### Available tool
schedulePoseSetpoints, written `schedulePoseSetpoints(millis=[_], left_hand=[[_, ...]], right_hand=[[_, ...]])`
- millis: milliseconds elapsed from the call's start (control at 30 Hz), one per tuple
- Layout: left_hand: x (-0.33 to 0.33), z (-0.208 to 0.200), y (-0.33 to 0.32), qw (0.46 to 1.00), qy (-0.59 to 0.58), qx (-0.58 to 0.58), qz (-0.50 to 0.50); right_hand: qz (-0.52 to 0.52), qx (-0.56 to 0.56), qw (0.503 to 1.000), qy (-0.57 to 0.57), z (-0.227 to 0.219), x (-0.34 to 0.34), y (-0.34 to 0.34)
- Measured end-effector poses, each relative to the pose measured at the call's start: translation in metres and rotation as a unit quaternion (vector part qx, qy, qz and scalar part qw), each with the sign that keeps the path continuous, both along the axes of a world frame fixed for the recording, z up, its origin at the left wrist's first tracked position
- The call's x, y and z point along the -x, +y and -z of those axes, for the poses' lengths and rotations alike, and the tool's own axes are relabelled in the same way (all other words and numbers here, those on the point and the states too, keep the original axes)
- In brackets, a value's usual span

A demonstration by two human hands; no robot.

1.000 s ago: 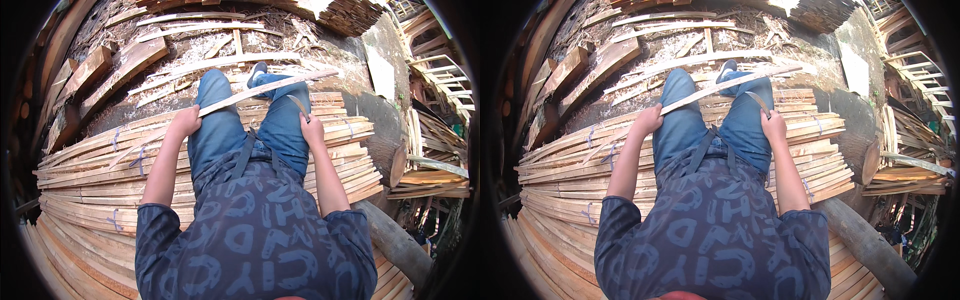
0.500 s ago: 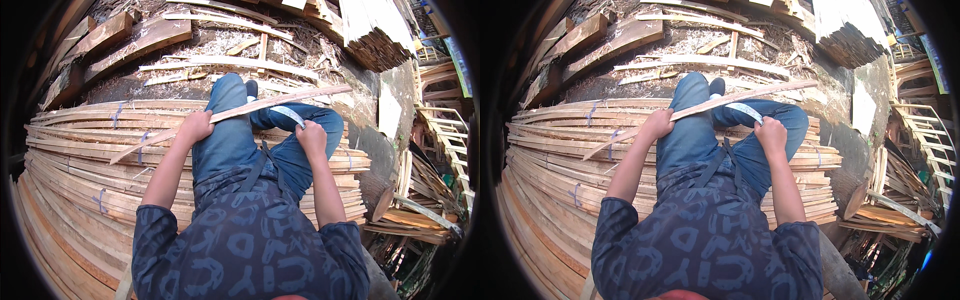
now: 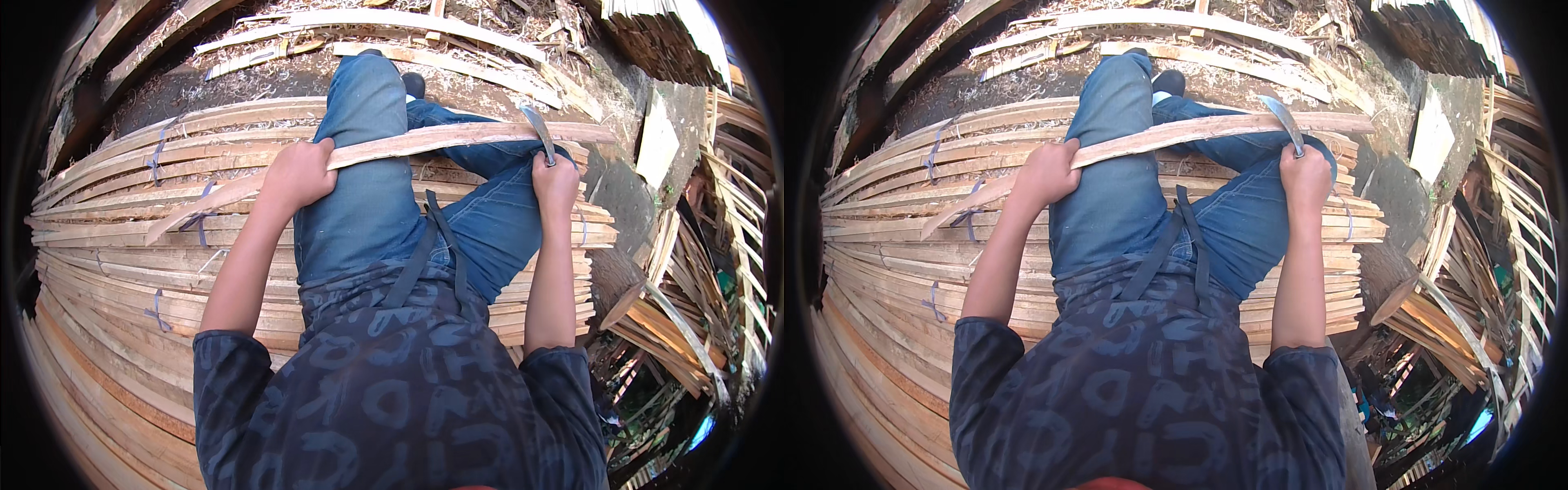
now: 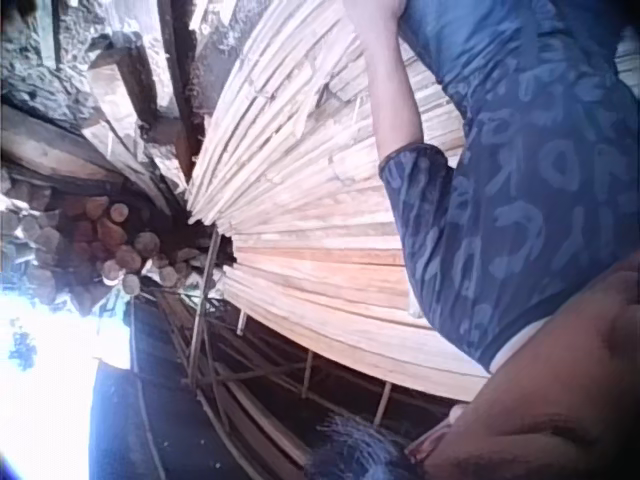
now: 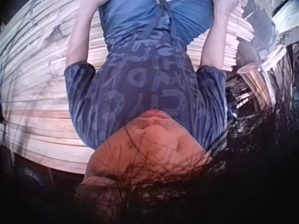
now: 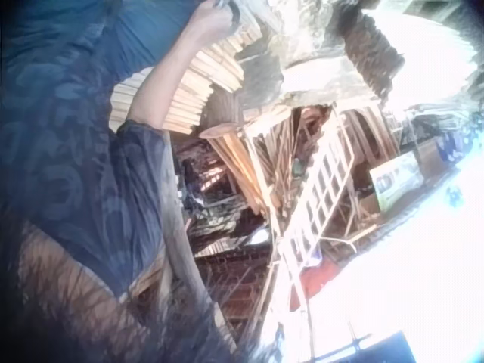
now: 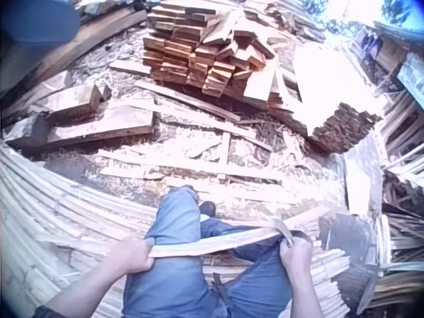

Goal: The person sits cross-legged on a pile of wooden planks and uses a curved knife to shave and smooth a long, thin piece of wood. They hold the wood against their legs and repeatedly scrape the blade along its surface to remove thin layers.

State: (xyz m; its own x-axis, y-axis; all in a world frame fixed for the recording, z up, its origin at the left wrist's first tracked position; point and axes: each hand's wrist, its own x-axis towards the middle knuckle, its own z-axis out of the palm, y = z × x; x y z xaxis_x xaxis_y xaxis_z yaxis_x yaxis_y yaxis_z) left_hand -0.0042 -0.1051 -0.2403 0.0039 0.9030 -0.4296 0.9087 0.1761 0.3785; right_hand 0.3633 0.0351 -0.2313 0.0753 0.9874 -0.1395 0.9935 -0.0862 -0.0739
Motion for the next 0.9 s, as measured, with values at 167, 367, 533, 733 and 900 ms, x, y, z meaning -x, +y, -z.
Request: schedulePoseSetpoints(millis=[167,367,533,733,900], left_hand=[[-0.001,-0.005,0.008,1.000,0.020,0.015,0.007],[-0.002,-0.008,0.017,0.999,0.018,0.032,0.003],[0.000,0.000,0.014,0.999,0.014,0.036,-0.004],[-0.005,-0.003,0.013,1.000,0.019,-0.006,0.003],[0.001,0.008,0.009,0.999,0.025,-0.022,0.002]], right_hand=[[-0.069,0.082,0.994,-0.006,-0.007,0.028,-0.025],[-0.117,0.129,0.983,0.065,-0.012,0.068,-0.034],[-0.101,0.121,0.986,0.053,-0.016,0.045,-0.030],[-0.027,0.021,0.999,-0.041,-0.003,-0.045,-0.003],[0.012,0.123,0.992,0.022,-0.021,-0.007,-0.012]])
